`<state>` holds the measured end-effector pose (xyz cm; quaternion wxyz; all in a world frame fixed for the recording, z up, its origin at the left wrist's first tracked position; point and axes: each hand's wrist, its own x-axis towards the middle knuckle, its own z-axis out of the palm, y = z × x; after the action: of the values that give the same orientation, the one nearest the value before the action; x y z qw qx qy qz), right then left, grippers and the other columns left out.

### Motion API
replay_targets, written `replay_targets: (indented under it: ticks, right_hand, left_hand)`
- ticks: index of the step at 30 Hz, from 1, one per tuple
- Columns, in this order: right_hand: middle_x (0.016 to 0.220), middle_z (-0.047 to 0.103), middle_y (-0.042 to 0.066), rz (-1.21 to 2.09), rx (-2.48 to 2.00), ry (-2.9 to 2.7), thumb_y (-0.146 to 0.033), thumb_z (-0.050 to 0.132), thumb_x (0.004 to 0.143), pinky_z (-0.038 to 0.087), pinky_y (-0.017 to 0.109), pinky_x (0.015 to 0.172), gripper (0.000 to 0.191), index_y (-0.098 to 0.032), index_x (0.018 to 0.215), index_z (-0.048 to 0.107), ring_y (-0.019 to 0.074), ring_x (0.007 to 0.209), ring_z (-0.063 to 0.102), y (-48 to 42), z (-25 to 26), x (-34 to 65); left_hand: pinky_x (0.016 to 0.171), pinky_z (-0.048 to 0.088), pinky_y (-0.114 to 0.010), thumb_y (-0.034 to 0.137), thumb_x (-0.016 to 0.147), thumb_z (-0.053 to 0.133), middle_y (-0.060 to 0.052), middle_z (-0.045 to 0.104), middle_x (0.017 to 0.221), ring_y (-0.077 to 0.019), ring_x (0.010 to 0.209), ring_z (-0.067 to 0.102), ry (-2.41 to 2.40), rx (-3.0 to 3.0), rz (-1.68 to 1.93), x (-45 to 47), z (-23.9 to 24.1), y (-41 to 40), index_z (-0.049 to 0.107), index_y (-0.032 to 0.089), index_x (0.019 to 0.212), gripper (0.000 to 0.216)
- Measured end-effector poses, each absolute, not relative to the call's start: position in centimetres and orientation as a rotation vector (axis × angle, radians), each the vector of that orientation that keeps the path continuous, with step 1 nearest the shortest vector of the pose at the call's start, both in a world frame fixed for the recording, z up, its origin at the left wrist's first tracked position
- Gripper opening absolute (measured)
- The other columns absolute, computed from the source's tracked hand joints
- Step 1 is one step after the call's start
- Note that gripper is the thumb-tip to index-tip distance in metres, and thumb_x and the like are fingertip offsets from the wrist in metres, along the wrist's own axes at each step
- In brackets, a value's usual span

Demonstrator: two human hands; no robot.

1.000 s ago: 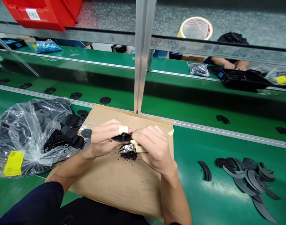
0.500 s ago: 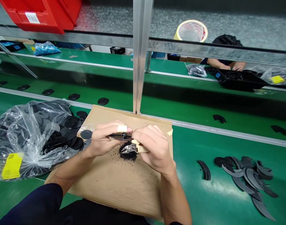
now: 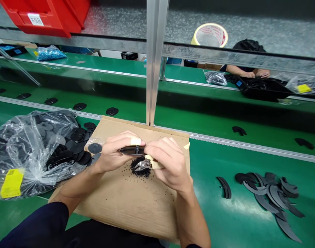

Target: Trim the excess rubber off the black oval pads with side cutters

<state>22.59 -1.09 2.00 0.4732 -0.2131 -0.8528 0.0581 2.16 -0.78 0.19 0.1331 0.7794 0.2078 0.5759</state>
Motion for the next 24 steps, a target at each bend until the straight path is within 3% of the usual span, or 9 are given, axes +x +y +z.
replay_targets:
  ticks: [7,16,24]
  right_hand:
    - [0.091,0.073,0.005,0.036,-0.585,-2.094,-0.008,0.055,0.095,0.043,0.032,0.068,0.017,-0.022,0.096,0.064,0.0144,0.072,0.059,-1.17,2.22,22.37]
    - [0.091,0.074,0.005,0.055,-0.581,-2.091,-0.007,0.055,0.094,0.044,0.032,0.068,0.019,-0.023,0.097,0.066,0.0154,0.073,0.062,-1.0,2.05,22.46]
    - [0.088,0.074,0.004,0.27,-0.518,-2.043,-0.006,0.064,0.088,0.049,0.033,0.068,0.021,-0.023,0.1,0.068,0.0177,0.074,0.067,-1.11,2.24,22.46]
  left_hand:
    - [0.081,0.058,-0.031,0.012,0.098,0.063,-0.007,0.077,0.096,-0.0155,0.091,0.069,0.693,2.415,1.764,2.0,0.22,-0.95,0.072,0.019,0.113,0.019]
    - [0.08,0.058,-0.031,0.012,0.097,0.065,-0.007,0.077,0.097,-0.016,0.091,0.068,0.73,2.474,1.782,1.85,0.24,-1.16,0.072,0.02,0.117,0.022]
    - [0.071,0.055,-0.029,0.036,0.096,0.071,-0.007,0.076,0.087,-0.0151,0.077,0.068,0.58,2.253,1.639,1.92,-0.01,-1.0,0.072,0.016,0.119,0.03]
